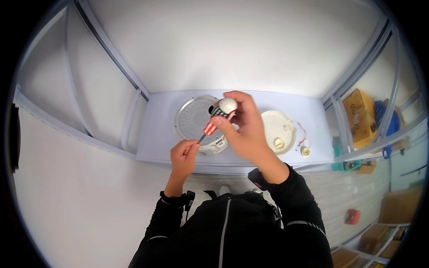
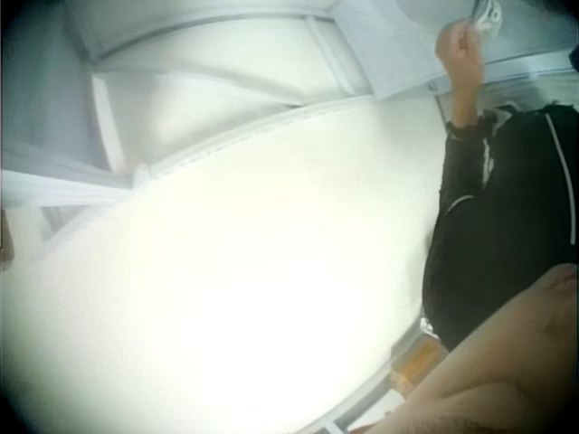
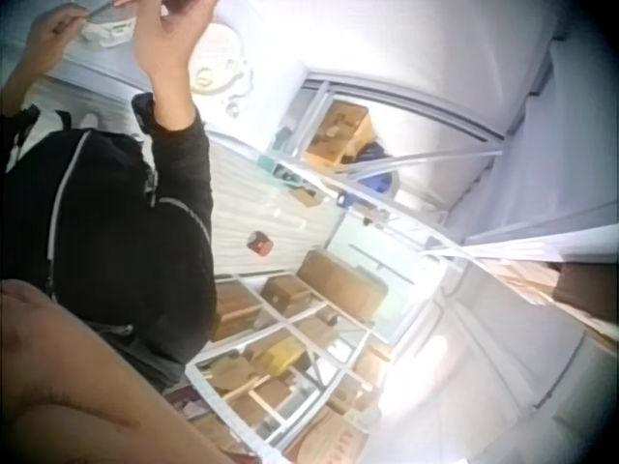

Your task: The person assembles a white cylindrical appliance on a white table. They place a metal lid onto the cylinder, then attach a white plastic top cover using a screwdriver to tighten screws. The person handles the appliance parts and a screwdriver throughout the process.

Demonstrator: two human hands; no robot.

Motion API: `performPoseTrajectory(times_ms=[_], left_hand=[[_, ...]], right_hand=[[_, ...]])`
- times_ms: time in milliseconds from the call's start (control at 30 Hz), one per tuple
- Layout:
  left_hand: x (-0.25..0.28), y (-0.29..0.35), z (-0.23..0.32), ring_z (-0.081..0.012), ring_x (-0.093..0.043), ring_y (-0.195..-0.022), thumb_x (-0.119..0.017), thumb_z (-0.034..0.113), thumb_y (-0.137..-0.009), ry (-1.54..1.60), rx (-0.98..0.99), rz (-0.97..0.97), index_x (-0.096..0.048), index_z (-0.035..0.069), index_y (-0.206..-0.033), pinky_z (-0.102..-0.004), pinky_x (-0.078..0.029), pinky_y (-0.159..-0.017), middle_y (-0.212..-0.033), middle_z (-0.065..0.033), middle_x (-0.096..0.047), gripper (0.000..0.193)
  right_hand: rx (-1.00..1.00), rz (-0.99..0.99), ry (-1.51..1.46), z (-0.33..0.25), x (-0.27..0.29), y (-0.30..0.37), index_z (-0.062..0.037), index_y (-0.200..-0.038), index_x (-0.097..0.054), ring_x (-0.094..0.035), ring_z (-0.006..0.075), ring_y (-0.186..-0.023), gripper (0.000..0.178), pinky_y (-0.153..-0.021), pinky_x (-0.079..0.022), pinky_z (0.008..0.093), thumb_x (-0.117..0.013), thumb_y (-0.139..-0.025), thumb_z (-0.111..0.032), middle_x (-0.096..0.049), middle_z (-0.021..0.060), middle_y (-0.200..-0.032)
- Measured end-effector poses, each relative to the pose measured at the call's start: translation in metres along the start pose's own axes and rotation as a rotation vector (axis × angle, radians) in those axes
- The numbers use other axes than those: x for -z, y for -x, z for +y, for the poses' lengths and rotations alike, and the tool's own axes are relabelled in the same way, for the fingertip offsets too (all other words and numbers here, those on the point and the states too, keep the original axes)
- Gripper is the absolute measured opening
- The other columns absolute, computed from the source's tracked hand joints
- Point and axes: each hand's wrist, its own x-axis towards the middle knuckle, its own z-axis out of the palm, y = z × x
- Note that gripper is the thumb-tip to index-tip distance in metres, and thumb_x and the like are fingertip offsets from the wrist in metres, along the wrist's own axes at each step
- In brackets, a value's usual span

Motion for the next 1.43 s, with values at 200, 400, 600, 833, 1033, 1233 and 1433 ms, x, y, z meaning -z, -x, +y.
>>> performPoseTrajectory(times_ms=[200,400,600,833,1033,1233,1433], left_hand=[[0.012,0.004,-0.014,-0.0082,-0.041,-0.063,-0.079,0.002,-0.091,-0.065,0.070,0.057,-0.078,0.000,-0.102,-0.0265,-0.034,-0.058,-0.068,0.0011,-0.050,0.012],[0.015,0.004,-0.008,-0.0140,-0.051,-0.062,-0.077,0.006,-0.092,-0.148,0.151,0.062,-0.078,0.001,-0.103,-0.0301,-0.041,-0.058,-0.070,-0.0062,-0.060,0.012],[0.010,0.004,-0.013,-0.0130,-0.051,-0.063,-0.077,0.007,-0.093,-0.082,0.202,0.102,-0.078,0.000,-0.104,-0.0292,-0.041,-0.059,-0.072,-0.0053,-0.062,0.013],[0.020,0.009,-0.008,-0.0077,-0.047,-0.064,-0.078,0.007,-0.093,-0.064,0.317,0.108,-0.078,-0.001,-0.108,-0.0267,-0.039,-0.059,-0.074,-0.0005,-0.062,0.017],[0.024,0.008,-0.011,-0.0066,-0.039,-0.066,-0.083,0.006,-0.087,0.036,0.370,0.010,-0.078,0.001,-0.115,-0.0255,-0.036,-0.058,-0.071,0.0043,-0.048,0.028],[0.046,-0.006,-0.017,-0.0104,-0.038,-0.065,-0.085,0.004,-0.080,-0.026,0.158,-0.181,-0.076,0.003,-0.121,-0.0280,-0.035,-0.057,-0.070,0.0001,-0.044,0.041],[0.060,-0.015,-0.031,-0.0123,-0.035,-0.063,-0.086,0.002,-0.078,-0.034,0.062,-0.308,-0.076,0.005,-0.121,-0.0285,-0.034,-0.057,-0.070,0.0003,-0.041,0.044]], right_hand=[[0.064,-0.177,0.173,0.010,-0.025,-0.006,-0.0057,-0.144,-0.045,-0.068,0.0188,-0.106,0.051,-0.091,-0.057,0.0337,-0.071,-0.100,-0.007,-0.064,0.0144,-0.130],[0.114,-0.254,0.184,0.015,-0.030,-0.011,-0.0052,-0.144,-0.046,-0.070,0.0198,-0.104,0.051,-0.089,-0.057,0.0334,-0.070,-0.100,-0.006,-0.064,0.0153,-0.132],[0.075,-0.279,0.201,0.014,-0.033,-0.020,-0.0051,-0.143,-0.049,-0.070,0.0182,-0.102,0.050,-0.086,-0.057,0.0320,-0.070,-0.098,0.000,-0.066,0.0130,-0.131],[0.068,-0.290,0.211,0.017,-0.044,-0.029,-0.0053,-0.144,-0.051,-0.070,0.0170,-0.099,0.051,-0.083,-0.057,0.0309,-0.071,-0.097,0.000,-0.069,0.0116,-0.129],[0.118,-0.147,0.225,0.021,-0.054,-0.026,-0.0040,-0.140,-0.056,-0.069,0.0197,-0.086,0.049,-0.075,-0.056,0.0316,-0.075,-0.095,-0.009,-0.070,0.0127,-0.106],[0.177,-0.020,0.261,0.021,-0.067,-0.023,-0.0013,-0.140,-0.055,-0.071,0.0177,-0.077,0.048,-0.072,-0.057,0.0319,-0.074,-0.097,-0.009,-0.070,0.0122,-0.099],[0.089,0.032,0.314,0.012,-0.084,-0.015,-0.0007,-0.141,-0.055,-0.073,0.0191,-0.087,0.048,-0.074,-0.058,0.0323,-0.073,-0.099,-0.012,-0.071,0.0129,-0.104]])
